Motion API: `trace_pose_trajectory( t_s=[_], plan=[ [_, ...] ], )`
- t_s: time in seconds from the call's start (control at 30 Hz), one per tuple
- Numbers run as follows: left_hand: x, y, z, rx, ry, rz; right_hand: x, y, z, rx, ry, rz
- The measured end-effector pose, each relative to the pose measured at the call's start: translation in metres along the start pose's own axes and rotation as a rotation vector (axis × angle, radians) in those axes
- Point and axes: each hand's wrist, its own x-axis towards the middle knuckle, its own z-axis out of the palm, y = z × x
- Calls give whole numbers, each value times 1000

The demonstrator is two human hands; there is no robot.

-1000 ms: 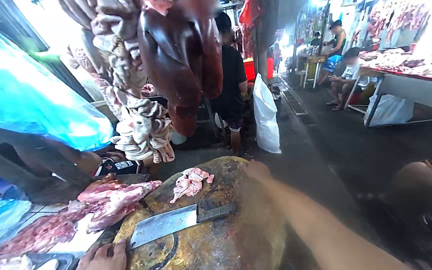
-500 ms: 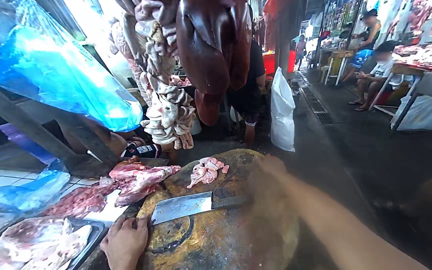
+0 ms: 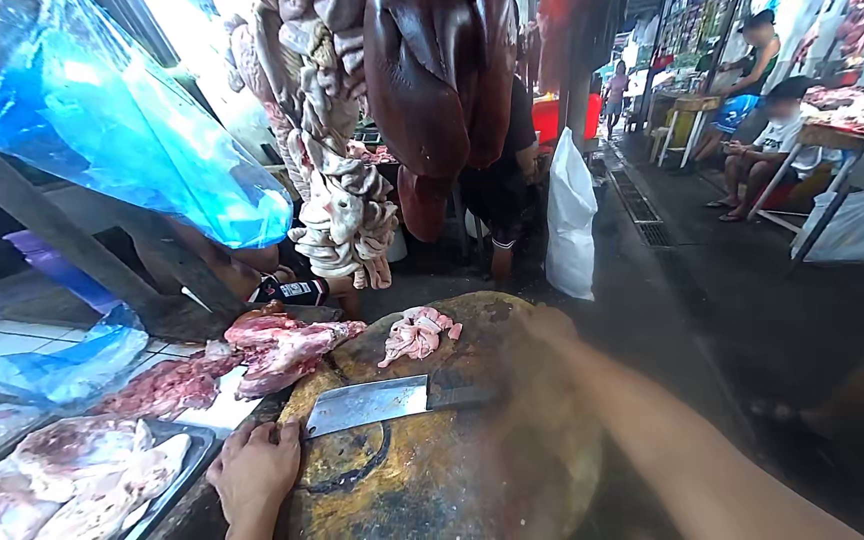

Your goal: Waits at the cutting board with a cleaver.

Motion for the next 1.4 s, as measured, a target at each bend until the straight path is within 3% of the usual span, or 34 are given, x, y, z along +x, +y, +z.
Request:
trace_pose_trajectory(
  t_s=[1.4],
  plan=[
    [3,-2,3,17,14,-6,3,-2,1,-14,2,8]
  ],
)
